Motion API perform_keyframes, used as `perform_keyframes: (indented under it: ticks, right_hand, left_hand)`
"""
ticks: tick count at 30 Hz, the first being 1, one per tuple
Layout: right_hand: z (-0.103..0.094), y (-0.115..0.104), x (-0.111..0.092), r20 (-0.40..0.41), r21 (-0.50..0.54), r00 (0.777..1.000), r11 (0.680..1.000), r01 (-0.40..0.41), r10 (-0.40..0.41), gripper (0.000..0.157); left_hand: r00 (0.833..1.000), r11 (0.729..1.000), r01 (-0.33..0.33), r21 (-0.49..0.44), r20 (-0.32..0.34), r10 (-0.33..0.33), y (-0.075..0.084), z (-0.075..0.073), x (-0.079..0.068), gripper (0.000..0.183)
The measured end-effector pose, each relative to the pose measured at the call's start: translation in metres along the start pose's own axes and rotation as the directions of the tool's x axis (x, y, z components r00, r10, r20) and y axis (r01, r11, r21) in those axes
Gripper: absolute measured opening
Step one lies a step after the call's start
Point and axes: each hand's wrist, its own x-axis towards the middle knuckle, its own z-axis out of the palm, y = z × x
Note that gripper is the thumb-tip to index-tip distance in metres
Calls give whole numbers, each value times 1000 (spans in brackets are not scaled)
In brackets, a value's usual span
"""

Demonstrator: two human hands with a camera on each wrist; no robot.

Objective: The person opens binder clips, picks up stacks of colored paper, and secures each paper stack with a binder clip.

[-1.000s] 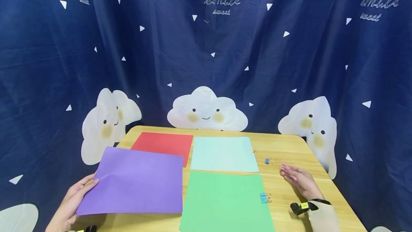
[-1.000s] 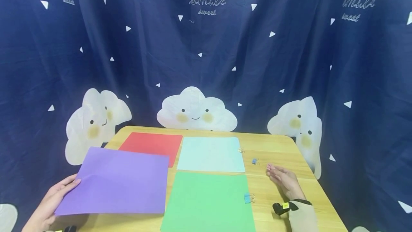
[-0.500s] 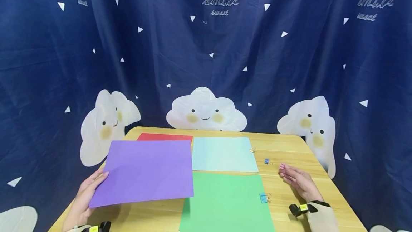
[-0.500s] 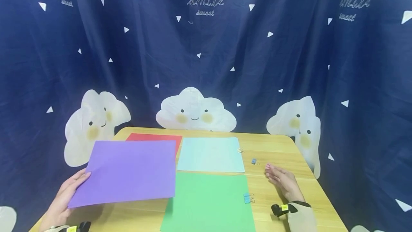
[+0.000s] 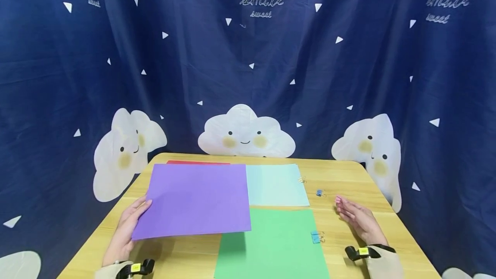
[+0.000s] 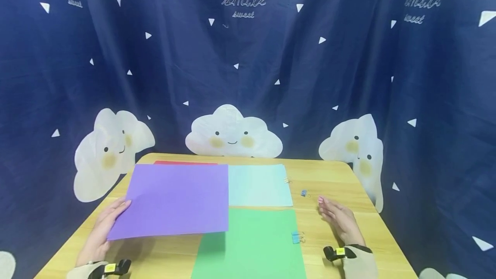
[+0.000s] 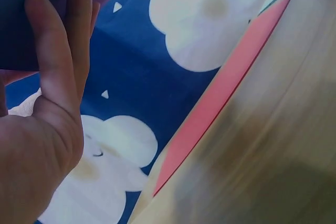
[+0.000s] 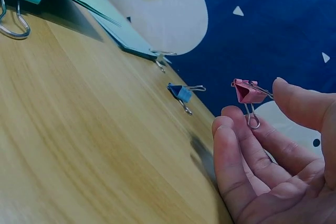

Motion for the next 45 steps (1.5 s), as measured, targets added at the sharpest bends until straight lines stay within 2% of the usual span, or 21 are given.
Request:
perform_keyframes:
  ticks: [5, 10, 15, 21, 24, 29, 38, 42, 45]
  right_hand:
    - [1, 2, -1, -10, 0, 1000, 1000, 15, -15, 18]
    - [4, 4, 0, 34, 8, 999, 1000, 14, -14, 19]
    - [12, 4, 2, 55, -11, 998, 1000, 21, -20, 20]
    - [23, 2, 0, 67, -52, 997, 998, 42, -39, 26]
    - [27, 0, -2, 118, -61, 992, 996, 61, -54, 27]
    - [32, -3, -6, 211, -80, 976, 994, 77, -59, 36]
    - [51, -8, -9, 112, -228, 993, 972, 57, -32, 49]
    - [59, -9, -10, 102, -266, 994, 962, 61, -35, 44]
    - [61, -8, -11, 109, -280, 994, 958, 58, -28, 38]
  left_hand:
    - [1000, 1000, 5, -5, 5, -5, -1, 16, 9, 13]
    - [1000, 1000, 2, -3, -11, -2, -3, 31, 18, 11]
    - [1000, 999, -4, -43, 19, 5, -9, 42, 24, 12]
    - [1000, 1000, 24, -16, -14, -24, -14, 53, 30, 20]
    - [999, 1000, 28, 8, -22, -28, -16, 59, 33, 26]
    - [1000, 1000, 18, -2, -12, -18, -18, 70, 39, 24]
    - [999, 1000, -21, -11, 37, 22, -23, 83, 44, 19]
    - [996, 998, -52, -28, 74, 54, -28, 87, 46, 19]
    - [995, 998, -51, -41, 80, 54, -33, 91, 48, 18]
